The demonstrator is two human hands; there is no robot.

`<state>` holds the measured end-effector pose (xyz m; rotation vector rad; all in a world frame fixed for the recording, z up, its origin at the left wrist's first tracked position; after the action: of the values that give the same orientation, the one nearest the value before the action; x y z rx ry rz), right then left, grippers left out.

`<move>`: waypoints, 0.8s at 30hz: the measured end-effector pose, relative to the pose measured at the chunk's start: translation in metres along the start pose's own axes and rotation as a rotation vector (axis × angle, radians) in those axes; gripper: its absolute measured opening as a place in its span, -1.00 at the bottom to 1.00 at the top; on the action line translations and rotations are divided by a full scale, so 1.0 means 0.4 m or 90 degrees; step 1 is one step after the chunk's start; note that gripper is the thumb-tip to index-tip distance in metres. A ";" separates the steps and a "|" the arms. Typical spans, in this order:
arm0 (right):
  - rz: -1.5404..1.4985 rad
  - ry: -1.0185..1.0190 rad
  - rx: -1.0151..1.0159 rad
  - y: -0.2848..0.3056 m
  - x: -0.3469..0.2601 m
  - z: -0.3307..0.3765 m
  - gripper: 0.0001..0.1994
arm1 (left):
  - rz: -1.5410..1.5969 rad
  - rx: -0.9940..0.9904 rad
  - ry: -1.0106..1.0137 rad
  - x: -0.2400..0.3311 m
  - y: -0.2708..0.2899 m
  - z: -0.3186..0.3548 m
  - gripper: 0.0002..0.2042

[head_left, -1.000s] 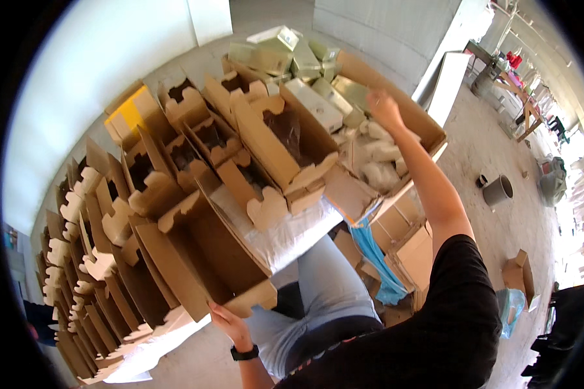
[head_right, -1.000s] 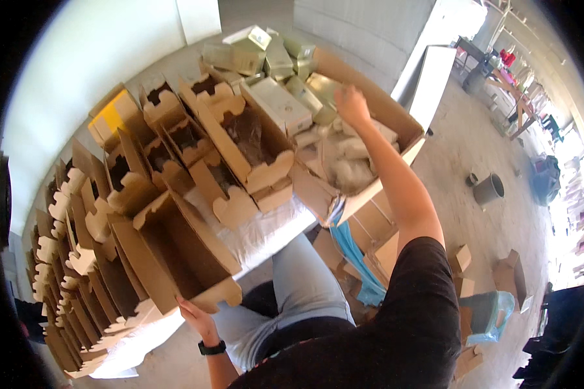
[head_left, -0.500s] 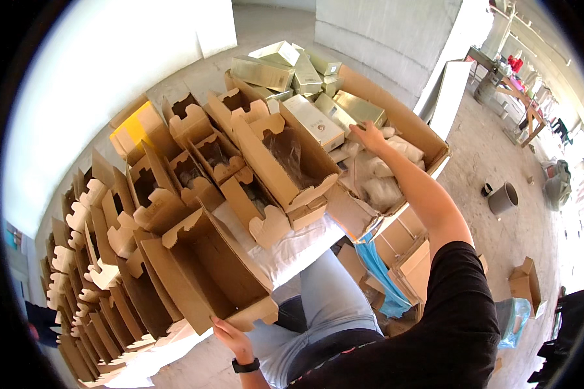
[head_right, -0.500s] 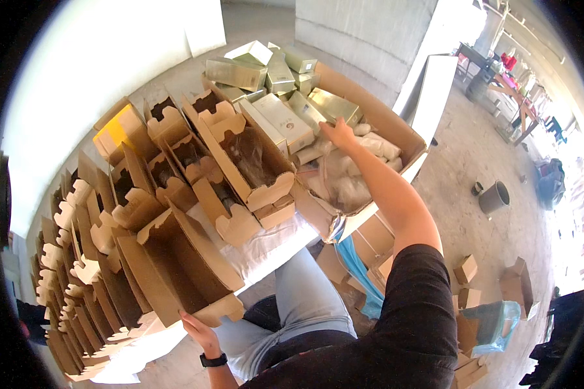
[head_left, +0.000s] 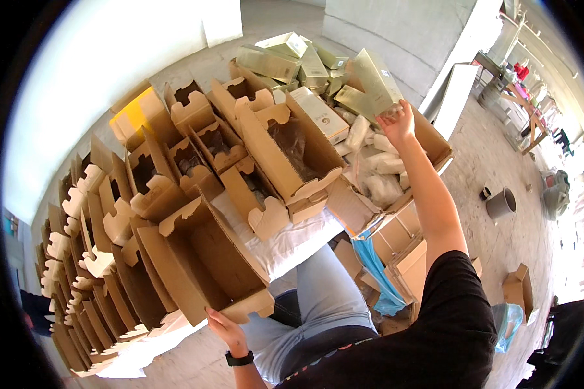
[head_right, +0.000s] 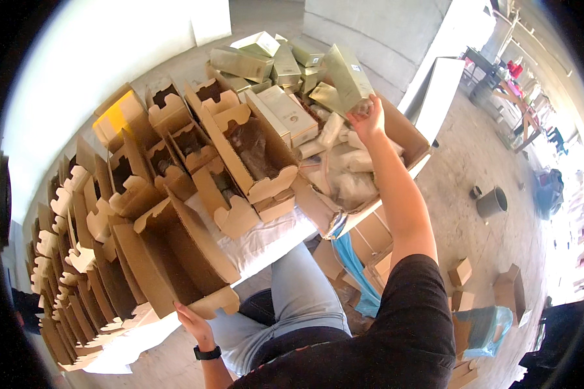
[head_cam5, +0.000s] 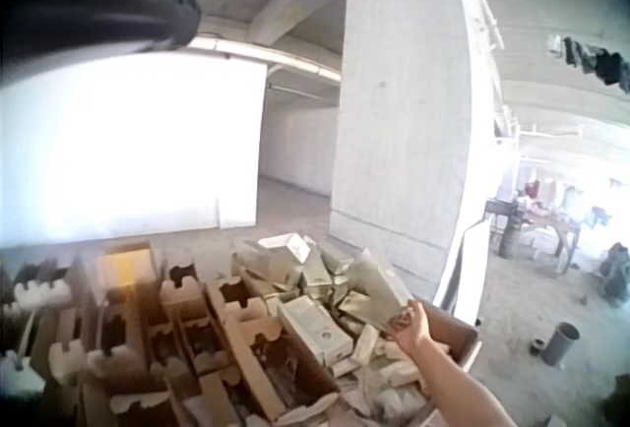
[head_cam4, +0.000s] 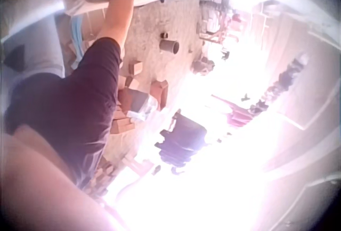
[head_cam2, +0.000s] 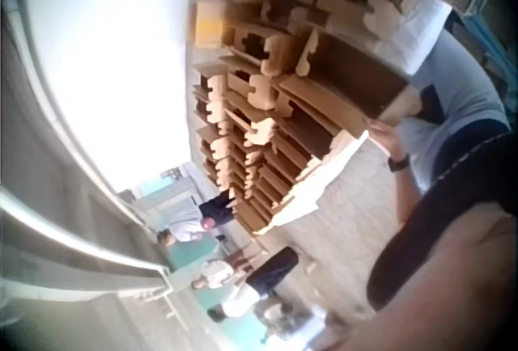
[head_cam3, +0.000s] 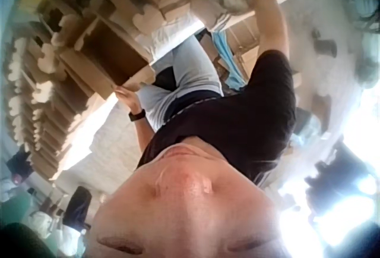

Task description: The person places cardboard boxes onto a table, inserts silver rectangular boxes into them, and folds the outer flaps to close the packages.

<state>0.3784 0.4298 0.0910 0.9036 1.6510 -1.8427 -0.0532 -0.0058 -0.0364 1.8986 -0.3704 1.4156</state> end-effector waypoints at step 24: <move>0.733 0.401 -0.771 -0.517 0.003 0.713 -0.35 | -0.059 -0.008 -0.028 0.034 0.008 -0.006 -0.60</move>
<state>0.1825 0.1766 0.2378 1.3648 1.5452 0.2728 -0.0521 -0.0038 -0.0226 1.9138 -0.3077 1.3092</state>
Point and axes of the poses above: each hand's wrist, its own z-axis away from the middle knuckle, its own y-axis out of the back of the hand, x = y × z, the point moved 2 cm from there along -z, towards the middle knuckle, and after that the axes turned 7 degrees about -x, right-handed, at the moved point
